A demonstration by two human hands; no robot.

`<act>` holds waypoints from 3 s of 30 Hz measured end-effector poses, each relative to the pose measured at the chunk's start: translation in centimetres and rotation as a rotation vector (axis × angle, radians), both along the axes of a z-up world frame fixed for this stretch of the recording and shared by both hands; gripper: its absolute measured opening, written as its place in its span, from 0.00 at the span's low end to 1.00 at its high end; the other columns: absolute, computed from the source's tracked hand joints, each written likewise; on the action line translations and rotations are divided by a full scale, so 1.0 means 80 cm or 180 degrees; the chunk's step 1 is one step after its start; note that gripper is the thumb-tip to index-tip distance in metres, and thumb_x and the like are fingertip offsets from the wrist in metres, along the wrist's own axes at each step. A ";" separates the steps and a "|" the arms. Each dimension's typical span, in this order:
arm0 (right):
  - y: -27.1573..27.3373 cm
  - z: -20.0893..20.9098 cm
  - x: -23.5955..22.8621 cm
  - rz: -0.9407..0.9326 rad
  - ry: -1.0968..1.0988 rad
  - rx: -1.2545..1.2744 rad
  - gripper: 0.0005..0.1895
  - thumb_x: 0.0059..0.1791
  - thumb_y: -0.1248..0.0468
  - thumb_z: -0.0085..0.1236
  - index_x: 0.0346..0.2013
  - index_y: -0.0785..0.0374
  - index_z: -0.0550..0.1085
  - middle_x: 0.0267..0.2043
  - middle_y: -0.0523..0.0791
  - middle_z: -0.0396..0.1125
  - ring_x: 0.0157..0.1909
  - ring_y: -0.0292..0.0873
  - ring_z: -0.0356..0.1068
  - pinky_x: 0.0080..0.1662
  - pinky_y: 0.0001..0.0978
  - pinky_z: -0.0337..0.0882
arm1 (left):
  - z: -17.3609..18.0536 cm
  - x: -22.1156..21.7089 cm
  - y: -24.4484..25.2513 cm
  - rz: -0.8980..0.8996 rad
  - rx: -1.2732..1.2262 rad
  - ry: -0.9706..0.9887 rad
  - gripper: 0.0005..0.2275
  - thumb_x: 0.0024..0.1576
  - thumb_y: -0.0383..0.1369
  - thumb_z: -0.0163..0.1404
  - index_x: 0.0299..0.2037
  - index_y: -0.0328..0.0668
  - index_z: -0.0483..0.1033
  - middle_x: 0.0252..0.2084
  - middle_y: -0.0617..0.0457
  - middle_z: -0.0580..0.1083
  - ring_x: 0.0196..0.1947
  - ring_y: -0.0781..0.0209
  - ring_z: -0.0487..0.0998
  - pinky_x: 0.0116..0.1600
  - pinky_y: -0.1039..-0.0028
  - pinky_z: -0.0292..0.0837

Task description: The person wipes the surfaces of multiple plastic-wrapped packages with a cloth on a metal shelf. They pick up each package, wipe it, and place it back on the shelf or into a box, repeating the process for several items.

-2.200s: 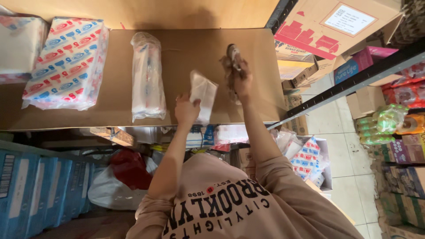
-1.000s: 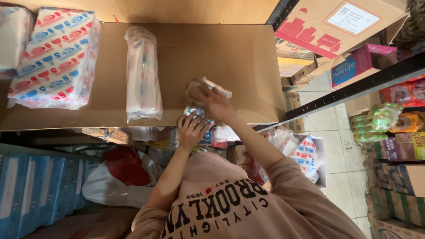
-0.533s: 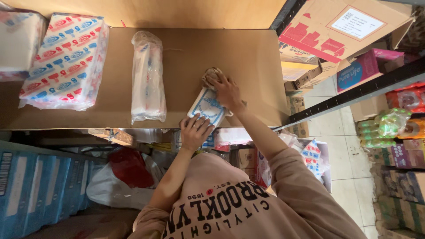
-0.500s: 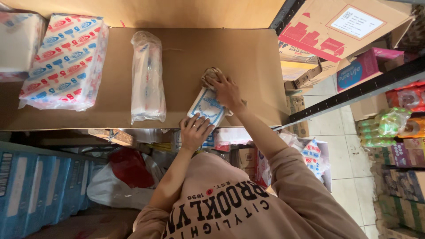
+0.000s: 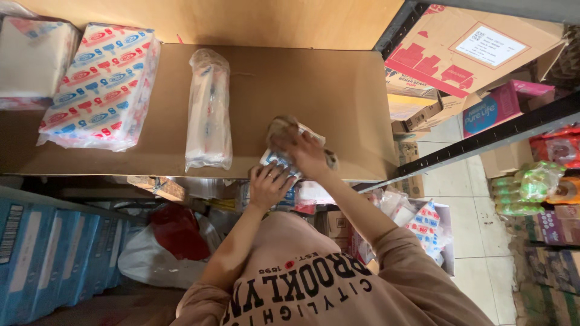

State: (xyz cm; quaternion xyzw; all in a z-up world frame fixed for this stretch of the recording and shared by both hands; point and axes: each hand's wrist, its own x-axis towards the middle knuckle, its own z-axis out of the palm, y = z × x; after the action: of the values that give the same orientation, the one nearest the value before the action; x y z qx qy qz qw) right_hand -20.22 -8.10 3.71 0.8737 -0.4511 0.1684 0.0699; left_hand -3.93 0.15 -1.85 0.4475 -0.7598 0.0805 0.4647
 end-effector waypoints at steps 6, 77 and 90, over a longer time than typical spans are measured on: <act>-0.064 -0.016 -0.050 -0.0634 -0.0641 0.0023 0.32 0.42 0.68 0.62 0.60 0.42 0.76 0.67 0.46 0.64 0.61 0.59 0.66 0.56 0.49 0.73 | 0.029 0.007 -0.001 -0.0119 0.0455 -0.0134 0.11 0.56 0.42 0.59 0.38 0.43 0.83 0.41 0.52 0.80 0.49 0.52 0.79 0.55 0.57 0.65; -0.020 -0.066 0.068 -0.0939 -0.4235 0.2573 0.33 0.51 0.65 0.59 0.68 0.65 0.58 0.43 0.54 0.72 0.37 0.41 0.73 0.35 0.31 0.75 | 0.111 0.051 -0.084 0.0539 0.1175 -0.0017 0.17 0.56 0.41 0.59 0.54 0.51 0.73 0.58 0.50 0.72 0.68 0.43 0.64 0.64 0.46 0.57; 0.095 -0.007 0.008 -0.1225 -0.5051 0.1903 0.21 0.54 0.62 0.58 0.59 0.69 0.69 0.43 0.51 0.74 0.41 0.37 0.75 0.40 0.31 0.77 | 0.145 -0.022 -0.055 -0.0693 0.0866 -0.0370 0.10 0.61 0.38 0.57 0.50 0.49 0.76 0.52 0.51 0.75 0.66 0.43 0.68 0.66 0.39 0.55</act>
State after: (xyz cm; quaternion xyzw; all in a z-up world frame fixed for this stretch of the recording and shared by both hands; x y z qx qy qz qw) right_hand -19.60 -0.48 3.16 0.3885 -0.5318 0.5875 -0.4703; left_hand -5.68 -4.26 9.73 0.4159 -0.8332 -0.0481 0.3611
